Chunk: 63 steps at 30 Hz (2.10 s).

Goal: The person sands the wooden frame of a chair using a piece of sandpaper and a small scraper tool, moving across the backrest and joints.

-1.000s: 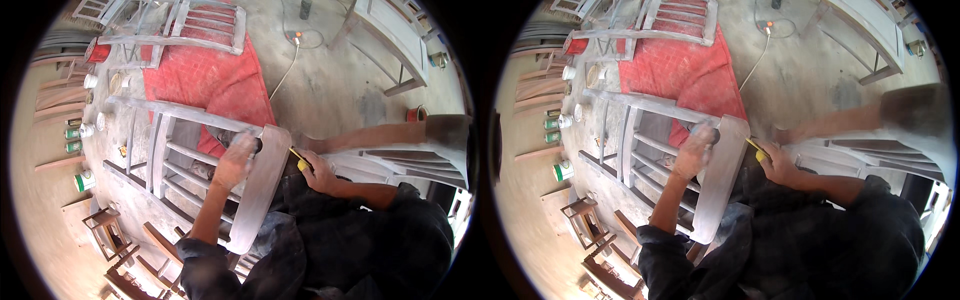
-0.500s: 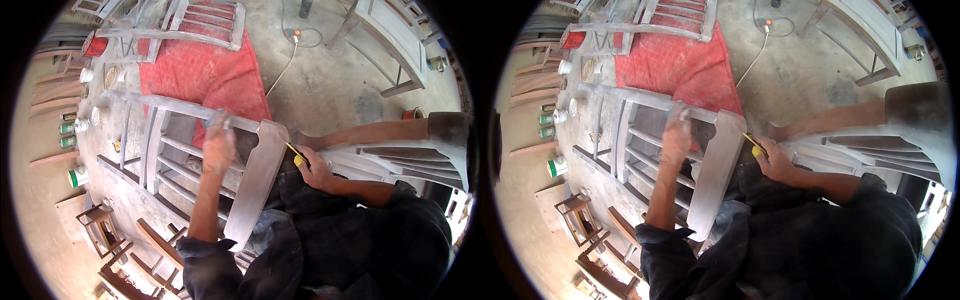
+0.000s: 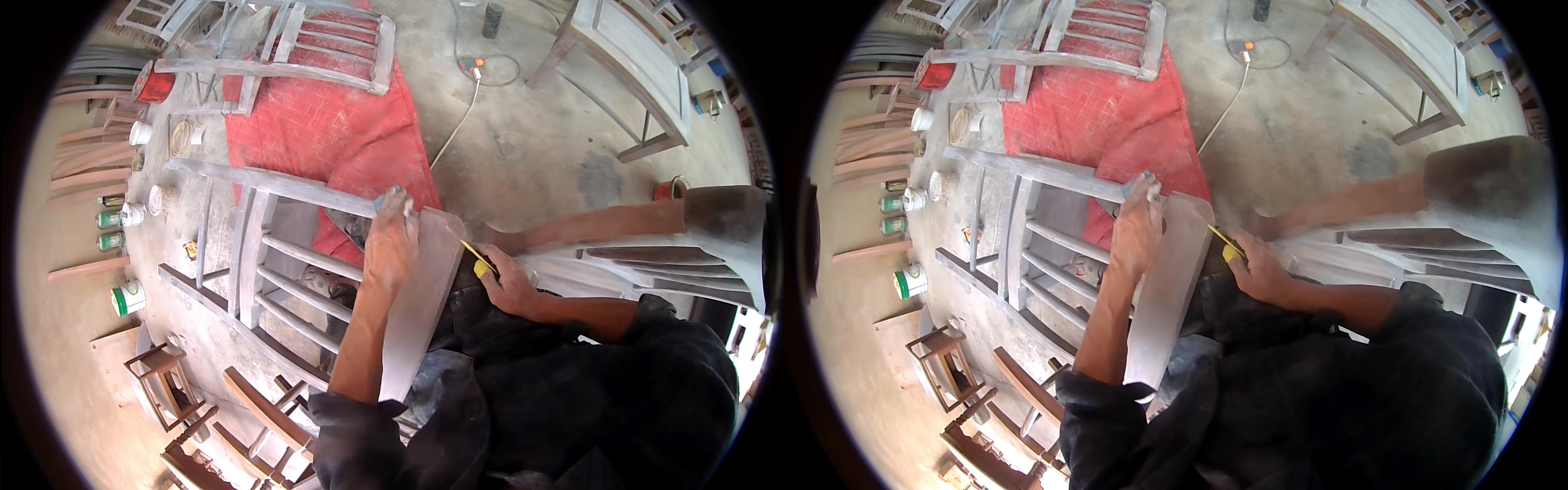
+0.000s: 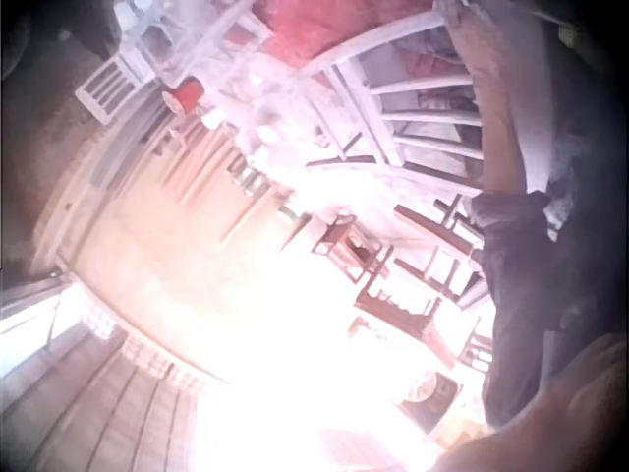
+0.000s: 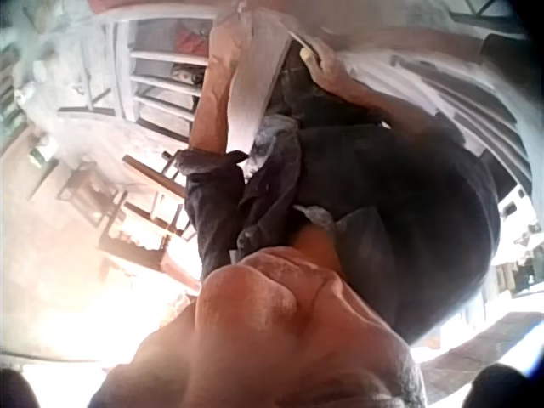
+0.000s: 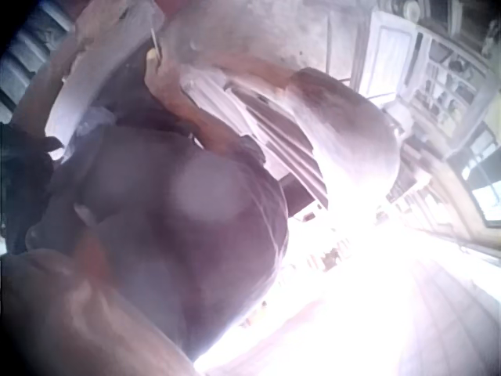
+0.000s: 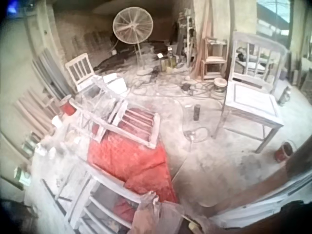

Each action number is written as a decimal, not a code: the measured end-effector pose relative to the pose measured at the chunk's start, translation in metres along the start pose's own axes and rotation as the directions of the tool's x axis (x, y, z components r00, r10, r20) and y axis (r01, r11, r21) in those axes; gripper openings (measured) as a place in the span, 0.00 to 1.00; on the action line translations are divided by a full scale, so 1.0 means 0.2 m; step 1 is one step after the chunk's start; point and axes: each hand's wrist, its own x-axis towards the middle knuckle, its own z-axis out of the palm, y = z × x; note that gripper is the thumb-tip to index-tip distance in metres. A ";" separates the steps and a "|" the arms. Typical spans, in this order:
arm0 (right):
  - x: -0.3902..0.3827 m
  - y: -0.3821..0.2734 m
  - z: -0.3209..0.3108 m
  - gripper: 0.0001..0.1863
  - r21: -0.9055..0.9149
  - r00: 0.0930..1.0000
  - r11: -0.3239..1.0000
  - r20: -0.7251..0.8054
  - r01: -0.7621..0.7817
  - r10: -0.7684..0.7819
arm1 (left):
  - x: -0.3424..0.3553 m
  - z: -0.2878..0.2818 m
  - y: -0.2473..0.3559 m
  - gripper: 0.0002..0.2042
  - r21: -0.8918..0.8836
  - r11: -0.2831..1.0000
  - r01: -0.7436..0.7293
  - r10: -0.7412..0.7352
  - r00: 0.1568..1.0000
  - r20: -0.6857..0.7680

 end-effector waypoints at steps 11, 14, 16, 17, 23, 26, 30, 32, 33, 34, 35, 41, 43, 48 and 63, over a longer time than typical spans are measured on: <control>-0.02 -0.03 -0.02 0.21 0.202 0.980 0.966 -0.081 -0.163 0.183 | 0.01 0.16 0.25 0.18 0.131 0.983 0.130 -0.121 0.990 -0.070; 0.00 -0.03 -0.03 0.20 0.201 0.971 0.961 -0.109 -0.189 0.213 | -0.10 0.23 0.38 0.20 0.193 0.981 0.034 -0.014 0.995 -0.102; -0.02 -0.03 -0.03 0.20 0.191 0.970 0.963 -0.113 -0.189 0.213 | -0.10 0.19 0.39 0.20 0.092 0.989 0.114 -0.107 0.991 -0.076; -0.01 -0.03 -0.03 0.19 0.183 0.972 0.965 -0.104 -0.190 0.211 | -0.03 0.14 0.37 0.21 0.012 0.975 0.221 -0.220 0.975 -0.035; 0.00 -0.03 -0.05 0.19 0.225 0.977 0.963 -0.113 -0.152 0.181 | -0.16 0.21 0.45 0.19 0.003 0.973 0.231 -0.230 0.968 -0.099; -0.08 -0.02 -0.08 0.18 0.336 0.958 0.910 -0.066 -0.242 0.279 | -0.22 0.04 0.58 0.20 -0.401 0.815 0.418 -0.383 0.908 0.168; -0.05 -0.21 -0.17 0.15 0.084 0.979 0.976 0.010 0.202 -0.204 | -0.51 0.01 0.62 0.22 -0.144 0.954 0.261 -0.251 0.964 0.090; -0.06 -0.34 -0.17 0.14 0.170 0.943 0.962 0.219 0.214 -0.249 | -0.59 -0.01 0.63 0.23 -0.203 0.909 0.365 -0.369 0.929 0.020; -0.07 -0.36 -0.15 0.13 0.157 0.912 0.963 0.316 0.221 -0.260 | -0.62 -0.01 0.62 0.23 -0.167 0.908 0.384 -0.393 0.919 -0.022; -0.07 -0.37 -0.13 0.12 0.141 0.873 0.965 0.412 0.223 -0.262 | -0.63 -0.01 0.66 0.22 -0.408 0.792 0.455 -0.517 0.855 -0.049; -0.07 -0.38 -0.10 0.12 0.167 0.847 0.948 0.426 0.271 -0.317 | -0.64 -0.02 0.70 0.22 -0.625 0.621 0.473 -0.630 0.776 -0.040; 0.09 -0.49 -0.05 0.16 0.233 0.893 0.972 0.428 0.041 -0.140 | -0.74 -0.08 0.81 0.19 -0.772 0.581 0.258 -0.678 0.678 -0.284; 0.17 -0.53 -0.06 0.19 0.136 0.714 0.972 0.699 -0.192 0.043 | -0.77 -0.09 0.82 0.20 -0.799 0.567 0.199 -0.678 0.664 -0.316; 0.11 -0.55 -0.04 0.21 0.298 0.641 0.829 0.762 -0.473 0.091 | -0.83 -0.11 0.82 0.23 -0.943 0.319 0.094 -0.749 0.634 -0.190; 0.07 -0.69 0.01 0.18 -0.013 0.772 0.897 0.515 0.442 -0.373 | -0.93 0.06 0.70 0.11 -0.862 0.401 0.311 -0.881 0.390 -0.269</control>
